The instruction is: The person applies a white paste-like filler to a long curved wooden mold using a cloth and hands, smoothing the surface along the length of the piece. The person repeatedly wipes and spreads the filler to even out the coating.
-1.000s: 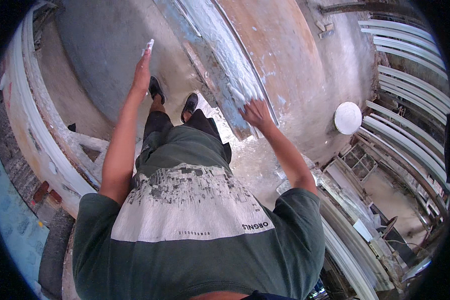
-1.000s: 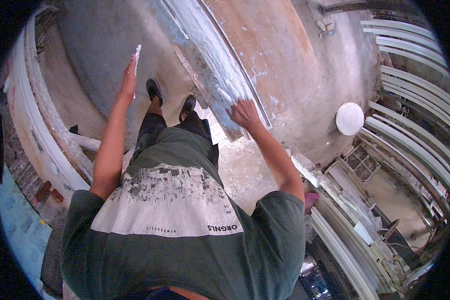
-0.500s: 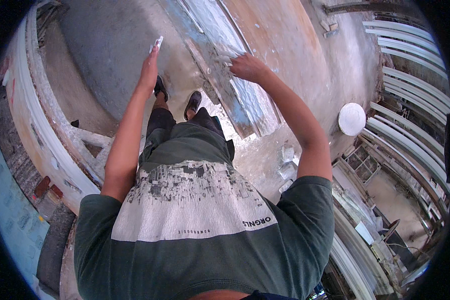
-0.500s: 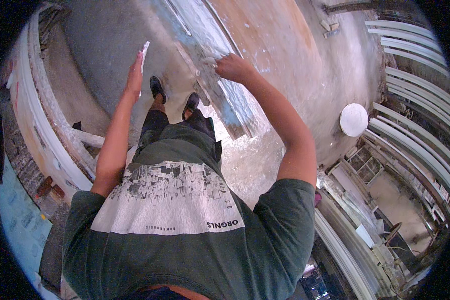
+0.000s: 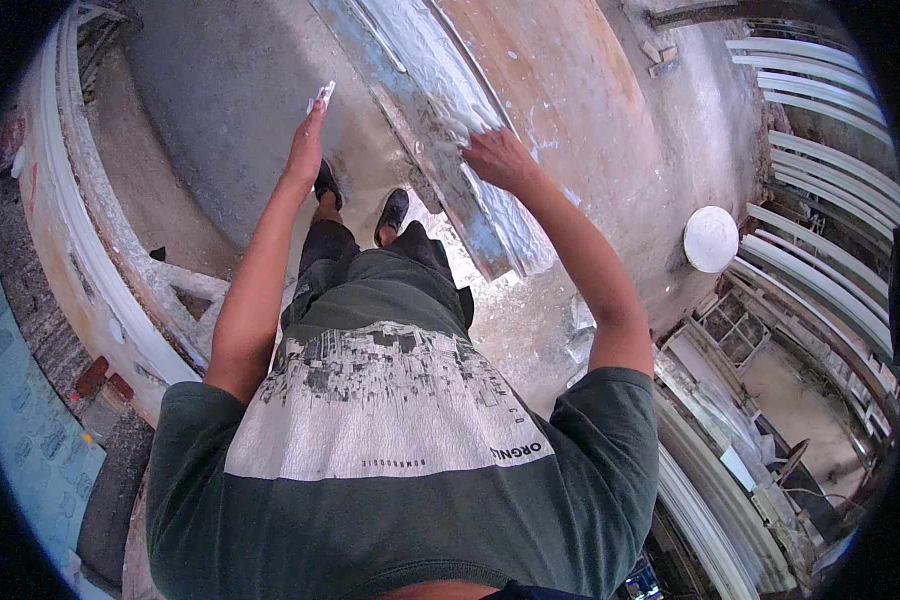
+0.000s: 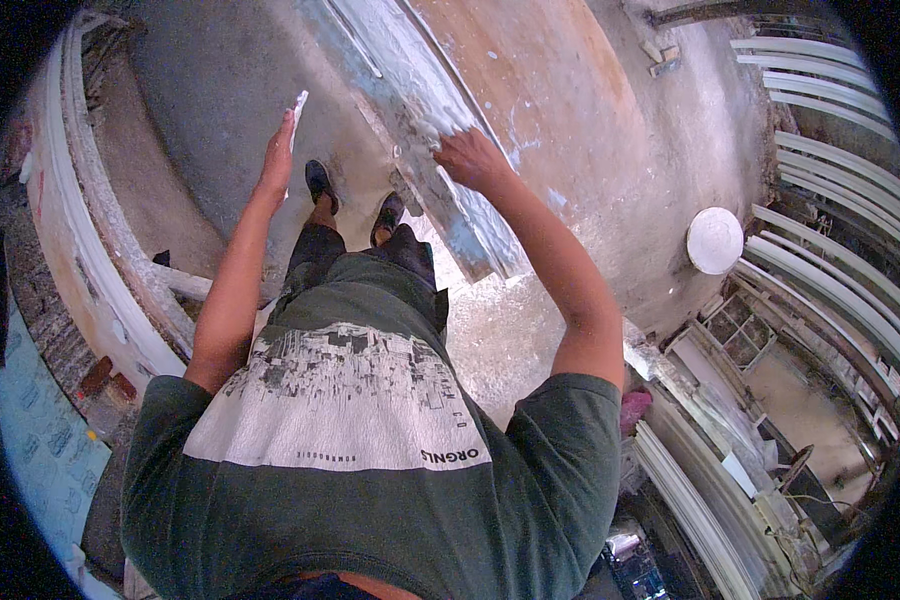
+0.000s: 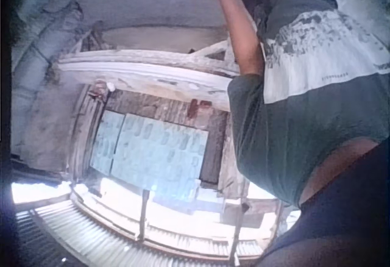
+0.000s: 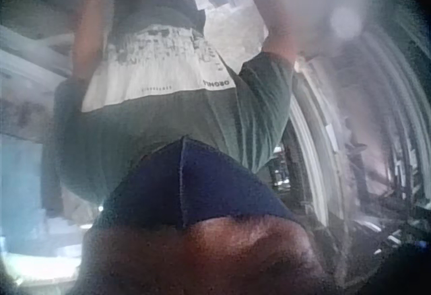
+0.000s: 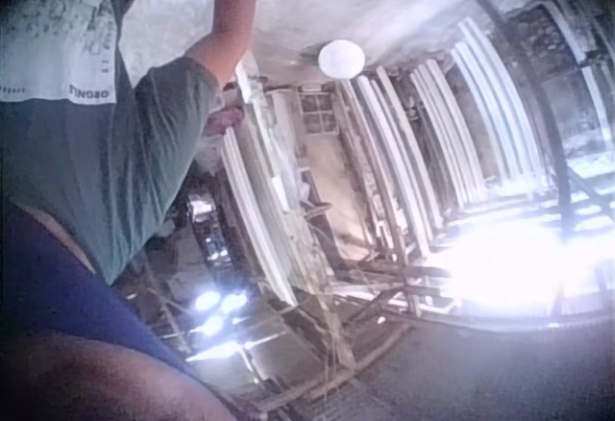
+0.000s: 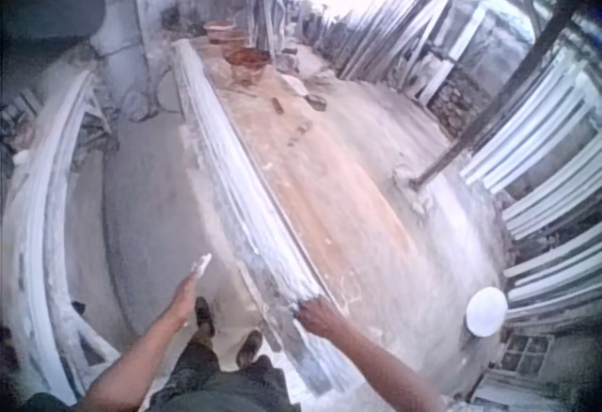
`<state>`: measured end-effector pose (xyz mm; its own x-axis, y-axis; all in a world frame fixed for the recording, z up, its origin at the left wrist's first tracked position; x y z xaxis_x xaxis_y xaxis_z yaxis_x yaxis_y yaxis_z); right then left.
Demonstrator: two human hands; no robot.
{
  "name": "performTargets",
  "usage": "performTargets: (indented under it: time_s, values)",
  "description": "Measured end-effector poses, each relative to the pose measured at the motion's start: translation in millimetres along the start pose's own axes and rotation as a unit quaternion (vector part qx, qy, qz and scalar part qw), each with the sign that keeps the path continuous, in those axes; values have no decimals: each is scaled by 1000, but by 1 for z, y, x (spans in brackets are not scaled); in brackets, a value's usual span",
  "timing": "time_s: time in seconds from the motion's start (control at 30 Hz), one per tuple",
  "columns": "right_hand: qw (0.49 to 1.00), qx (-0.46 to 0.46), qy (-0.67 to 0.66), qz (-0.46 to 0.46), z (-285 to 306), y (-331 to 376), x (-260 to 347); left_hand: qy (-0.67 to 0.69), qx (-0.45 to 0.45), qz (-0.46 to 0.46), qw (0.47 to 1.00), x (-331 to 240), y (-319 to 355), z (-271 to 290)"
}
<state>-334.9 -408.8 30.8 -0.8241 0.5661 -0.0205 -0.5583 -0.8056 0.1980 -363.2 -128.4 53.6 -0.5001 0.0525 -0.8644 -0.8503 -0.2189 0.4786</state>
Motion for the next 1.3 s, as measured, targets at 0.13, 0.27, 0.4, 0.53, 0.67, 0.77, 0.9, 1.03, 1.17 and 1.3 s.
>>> performTargets:
  time_s: [0.13, 0.27, 0.4, 0.53, 0.67, 0.77, 0.9, 1.03, 1.17, 1.3]
  values:
    - [991, 85, 73, 80, 10, -22, -6, -6, -12, -13, 1000, 0, -10, 1]
    - [994, 18, 14, 110, -12, -13, -20, 35, 31, -40, 998, -17, 4, -25]
    - [998, 27, -45, 16, -27, 7, -36, -35, 139, -134, 981, 18, -8, -79]
    - [981, -21, -162, -106, -9, 28, -38, -253, 228, -61, 938, 48, -3, -141]
    - [976, 102, -131, -139, -10, 41, -18, -248, 143, -37, 957, 82, -7, -174]
    - [983, 64, -136, -105, -11, 63, 2, -183, 109, -5, 977, 94, -9, -184]
    - [969, 75, -153, -177, -18, 81, 9, -118, 129, 75, 982, 106, -9, -185]
    - [953, 2, -176, -246, -28, 96, 8, -120, 125, 89, 981, 83, -3, -184]
    - [933, -42, -181, -309, -26, 107, 14, -114, 115, 121, 979, 70, 6, -180]
    - [900, -116, -195, -373, -30, 106, 24, -96, 197, 118, 968, 68, 4, -181]
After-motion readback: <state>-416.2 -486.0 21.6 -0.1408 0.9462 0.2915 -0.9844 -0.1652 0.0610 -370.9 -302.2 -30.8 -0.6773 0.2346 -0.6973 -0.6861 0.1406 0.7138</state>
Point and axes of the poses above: each hand's wrist, its own y-axis away from the middle knuckle, its own z-axis out of the back of the hand, x = y × z, the point moved 5 cm from there along -y, towards the middle knuckle, and after that the axes turned 2 degrees about -z, right-handed, at the moved point
